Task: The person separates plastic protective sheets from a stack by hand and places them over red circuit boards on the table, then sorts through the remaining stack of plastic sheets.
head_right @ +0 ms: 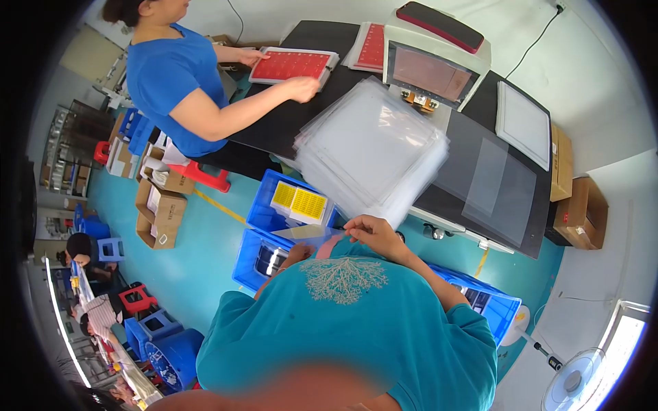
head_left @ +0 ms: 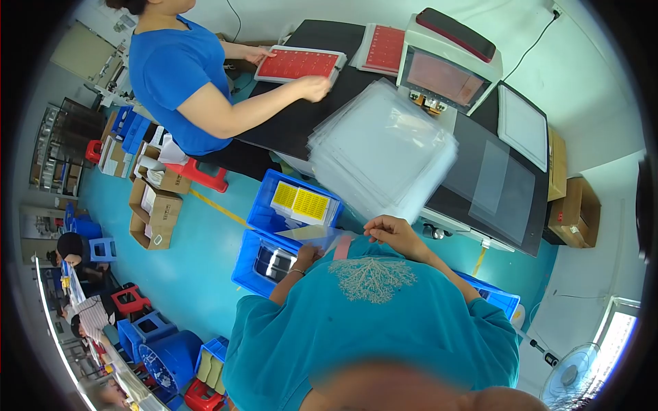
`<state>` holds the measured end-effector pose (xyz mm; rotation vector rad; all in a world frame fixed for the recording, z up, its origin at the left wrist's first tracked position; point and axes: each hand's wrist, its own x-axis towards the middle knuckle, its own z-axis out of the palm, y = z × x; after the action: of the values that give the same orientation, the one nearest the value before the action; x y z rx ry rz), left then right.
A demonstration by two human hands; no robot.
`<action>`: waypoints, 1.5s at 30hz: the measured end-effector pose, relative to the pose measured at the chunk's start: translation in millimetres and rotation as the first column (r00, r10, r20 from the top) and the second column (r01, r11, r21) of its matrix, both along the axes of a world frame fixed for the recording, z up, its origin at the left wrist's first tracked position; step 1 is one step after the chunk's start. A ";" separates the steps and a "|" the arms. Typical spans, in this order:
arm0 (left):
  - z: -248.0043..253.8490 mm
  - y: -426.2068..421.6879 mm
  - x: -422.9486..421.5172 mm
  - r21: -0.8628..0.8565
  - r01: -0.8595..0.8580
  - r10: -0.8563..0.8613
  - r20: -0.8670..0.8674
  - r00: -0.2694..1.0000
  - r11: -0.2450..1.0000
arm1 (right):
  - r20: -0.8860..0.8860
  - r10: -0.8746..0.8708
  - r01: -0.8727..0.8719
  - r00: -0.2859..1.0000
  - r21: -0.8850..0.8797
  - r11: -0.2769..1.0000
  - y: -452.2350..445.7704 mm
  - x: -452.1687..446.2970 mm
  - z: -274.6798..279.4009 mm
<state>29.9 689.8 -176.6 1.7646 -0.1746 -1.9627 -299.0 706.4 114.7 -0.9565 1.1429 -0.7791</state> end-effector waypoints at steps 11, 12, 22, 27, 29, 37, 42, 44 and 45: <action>-19.5 15.6 7.1 -0.376 0.617 -0.516 0.341 0.786 0.692 | 0.003 0.044 -0.044 0.999 0.015 0.999 -0.4 -11.1 -4.7; -24.6 19.0 12.1 -0.364 0.906 -0.520 0.742 0.422 0.216 | -0.003 0.051 -0.050 0.999 0.018 0.999 -0.6 -11.3 -5.4; -55.2 23.3 3.1 -0.394 0.447 -0.375 0.250 0.893 0.803 | -0.012 0.044 -0.044 0.999 0.046 0.998 -7.5 -10.1 -5.3; -57.4 19.9 7.2 -0.706 0.606 -0.391 0.474 0.789 0.368 | -0.021 0.022 -0.020 1.000 0.068 0.998 -7.9 -10.6 -6.2; -64.4 18.3 14.5 -0.756 0.646 -0.351 0.579 0.736 0.107 | -0.047 0.017 -0.012 0.999 0.096 0.995 -8.6 -9.0 -0.6; -89.0 7.9 24.1 -0.761 0.647 -0.412 0.574 0.708 0.051 | -0.066 -0.018 0.025 0.998 0.110 0.994 -7.5 -1.7 2.1; -90.6 3.5 27.9 -0.795 0.601 -0.382 0.581 0.718 -0.081 | -0.073 -0.036 0.043 0.997 0.098 0.994 -2.3 0.2 -1.5; -87.0 -1.6 27.6 -0.802 0.574 -0.454 0.454 0.767 0.167 | -0.074 -0.042 0.049 0.996 0.093 0.994 -1.0 1.3 -0.2; -83.9 -5.1 26.1 -0.753 0.498 -0.446 0.302 0.842 0.430 | -0.075 -0.045 0.052 0.996 0.090 0.995 -0.4 1.7 0.3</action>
<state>56.1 684.7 -260.5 1.1619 -1.5106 -1.6702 -297.4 705.9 114.9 -0.8890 1.2594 -0.7292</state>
